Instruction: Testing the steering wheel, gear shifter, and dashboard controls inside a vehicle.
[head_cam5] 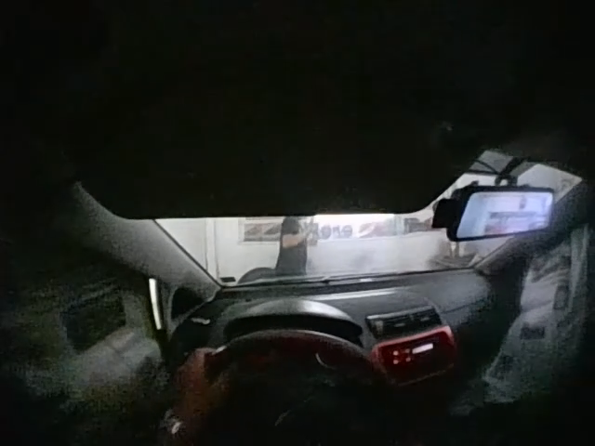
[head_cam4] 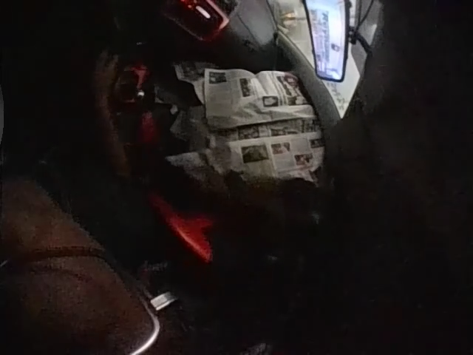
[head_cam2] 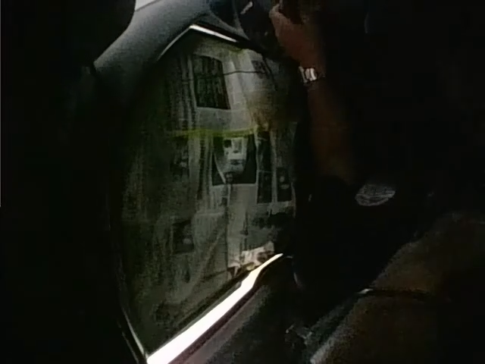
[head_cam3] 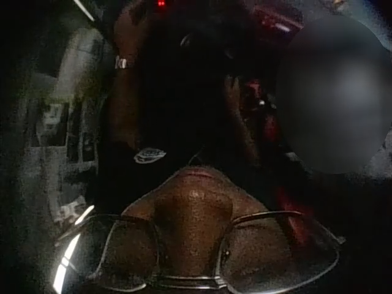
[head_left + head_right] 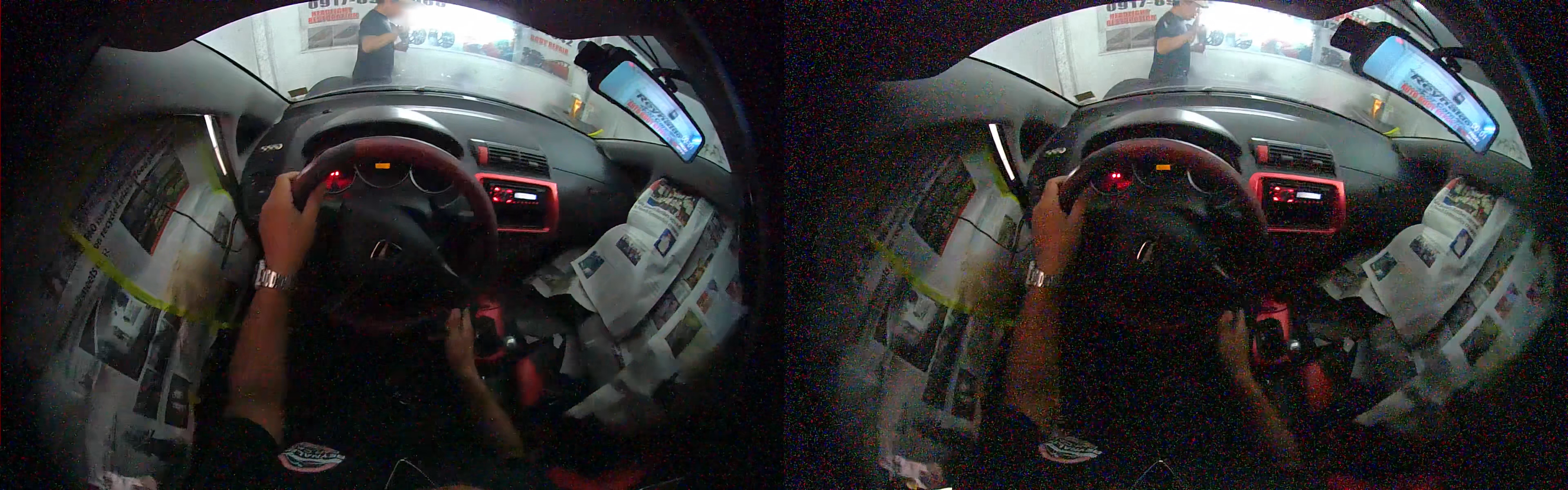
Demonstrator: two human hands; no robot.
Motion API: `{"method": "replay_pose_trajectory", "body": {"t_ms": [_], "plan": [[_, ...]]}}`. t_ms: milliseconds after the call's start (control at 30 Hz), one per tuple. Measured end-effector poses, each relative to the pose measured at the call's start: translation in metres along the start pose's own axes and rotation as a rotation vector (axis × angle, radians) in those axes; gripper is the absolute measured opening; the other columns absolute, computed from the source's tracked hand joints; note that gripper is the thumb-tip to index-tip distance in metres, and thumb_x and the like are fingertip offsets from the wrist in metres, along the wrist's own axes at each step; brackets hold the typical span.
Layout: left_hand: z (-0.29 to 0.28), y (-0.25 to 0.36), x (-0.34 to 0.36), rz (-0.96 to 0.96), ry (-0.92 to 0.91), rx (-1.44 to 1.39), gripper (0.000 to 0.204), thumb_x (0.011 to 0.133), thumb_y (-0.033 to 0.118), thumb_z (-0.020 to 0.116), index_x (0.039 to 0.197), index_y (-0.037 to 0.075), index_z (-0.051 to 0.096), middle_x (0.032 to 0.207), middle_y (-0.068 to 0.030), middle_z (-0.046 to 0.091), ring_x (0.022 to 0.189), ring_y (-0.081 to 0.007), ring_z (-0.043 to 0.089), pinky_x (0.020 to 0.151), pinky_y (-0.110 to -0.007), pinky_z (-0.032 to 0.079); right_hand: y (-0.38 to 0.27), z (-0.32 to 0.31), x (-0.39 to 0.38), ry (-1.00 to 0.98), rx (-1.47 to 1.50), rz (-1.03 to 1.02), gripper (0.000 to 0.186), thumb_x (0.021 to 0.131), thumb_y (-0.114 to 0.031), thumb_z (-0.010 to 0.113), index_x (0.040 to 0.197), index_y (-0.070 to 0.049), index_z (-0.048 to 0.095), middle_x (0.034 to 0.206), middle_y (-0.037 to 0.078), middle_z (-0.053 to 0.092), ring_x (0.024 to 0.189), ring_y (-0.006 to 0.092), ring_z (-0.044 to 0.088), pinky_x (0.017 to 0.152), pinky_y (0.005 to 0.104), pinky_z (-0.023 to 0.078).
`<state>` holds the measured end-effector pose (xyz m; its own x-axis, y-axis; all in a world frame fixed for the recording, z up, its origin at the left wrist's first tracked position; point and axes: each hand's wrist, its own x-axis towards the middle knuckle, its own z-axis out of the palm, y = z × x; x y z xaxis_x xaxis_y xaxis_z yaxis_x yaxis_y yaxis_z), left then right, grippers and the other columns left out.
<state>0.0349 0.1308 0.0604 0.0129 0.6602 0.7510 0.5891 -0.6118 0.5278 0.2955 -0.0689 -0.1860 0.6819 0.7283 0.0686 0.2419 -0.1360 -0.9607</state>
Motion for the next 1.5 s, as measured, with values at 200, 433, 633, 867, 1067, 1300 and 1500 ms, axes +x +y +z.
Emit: {"method": "replay_pose_trajectory", "body": {"t_ms": [200, 433, 633, 867, 1067, 1300, 1500], "plan": [[0.002, -0.004, -0.003, 0.014, 0.039, -0.003, 0.042, 0.092, 0.037, 0.077, 0.116, 0.005, 0.064, 0.103, -0.019, 0.074, 0.097, -0.0405, 0.071, 0.081, -0.047, 0.054, -0.016, -0.063, 0.018, 0.131, 0.078, -0.18, 0.045, 0.107, -0.032, 0.056, 0.136, 0.002, 0.054, 0.126, 0.019, 0.064, 0.111, 0.0285, 0.063, 0.095, 0.0398, 0.052], [0.003, -0.005, -0.002, 0.013, 0.025, -0.006, 0.042, 0.093, 0.037, 0.077, 0.116, 0.005, 0.064, 0.103, -0.0185, 0.074, 0.097, -0.0387, 0.072, 0.08, -0.046, 0.055, 0.046, -0.129, 0.043, 0.485, -1.089, -0.466, 0.053, 0.094, -0.035, 0.071, 0.133, -0.001, 0.06, 0.133, 0.025, 0.061, 0.128, 0.0423, 0.054, 0.11, 0.0507, 0.042], [0.004, -0.006, -0.002, 0.032, 0.022, -0.032, 0.043, 0.094, 0.04, 0.075, 0.115, 0.005, 0.064, 0.103, -0.0187, 0.074, 0.096, -0.0383, 0.072, 0.08, -0.045, 0.055, 0.089, -0.133, 0.043, 0.306, -0.91, -0.395, 0.056, 0.092, -0.035, 0.071, 0.135, -0.001, 0.059, 0.135, 0.024, 0.06, 0.126, 0.0434, 0.055, 0.108, 0.0504, 0.043], [0.005, -0.009, -0.001, 0.044, 0.037, -0.014, 0.043, 0.095, 0.04, 0.075, 0.115, 0.004, 0.064, 0.103, -0.0189, 0.074, 0.095, -0.0387, 0.072, 0.079, -0.045, 0.055, 0.074, -0.106, 0.041, 0.226, -0.712, -0.424, 0.047, 0.1, -0.035, 0.063, 0.132, 0.0, 0.059, 0.129, 0.026, 0.062, 0.121, 0.0449, 0.058, 0.104, 0.0534, 0.045], [0.006, -0.01, -0.001, 0.022, 0.024, -0.037, 0.041, 0.094, 0.037, 0.076, 0.115, 0.003, 0.064, 0.103, -0.0188, 0.074, 0.095, -0.0377, 0.072, 0.081, -0.045, 0.054, 0.066, -0.065, 0.031, 0.117, -0.549, -0.442, 0.041, 0.106, -0.029, 0.053, 0.135, 0.0, 0.058, 0.13, 0.025, 0.062, 0.122, 0.0426, 0.058, 0.105, 0.0493, 0.046], [0.004, -0.019, -0.018, -0.082, 0.01, -0.122, 0.042, 0.097, 0.034, 0.073, 0.12, 0.001, 0.061, 0.11, -0.018, 0.073, 0.102, -0.033, 0.07, 0.088, -0.043, 0.052, 0.041, -0.053, 0.014, 0.062, -0.412, -0.317, 0.044, 0.109, -0.029, 0.048, 0.14, 0.001, 0.052, 0.132, 0.027, 0.061, 0.124, 0.0415, 0.059, 0.105, 0.0471, 0.046], [0.004, -0.035, -0.04, -0.165, 0.039, -0.15, 0.048, 0.101, 0.036, 0.068, 0.126, -0.003, 0.058, 0.112, -0.0193, 0.071, 0.105, -0.0294, 0.068, 0.092, -0.041, 0.051, 0.044, -0.048, 0.014, 0.065, -0.357, -0.24, 0.048, 0.107, -0.03, 0.052, 0.142, 0.003, 0.052, 0.139, 0.028, 0.058, 0.129, 0.0446, 0.056, 0.109, 0.0492, 0.045]]}}
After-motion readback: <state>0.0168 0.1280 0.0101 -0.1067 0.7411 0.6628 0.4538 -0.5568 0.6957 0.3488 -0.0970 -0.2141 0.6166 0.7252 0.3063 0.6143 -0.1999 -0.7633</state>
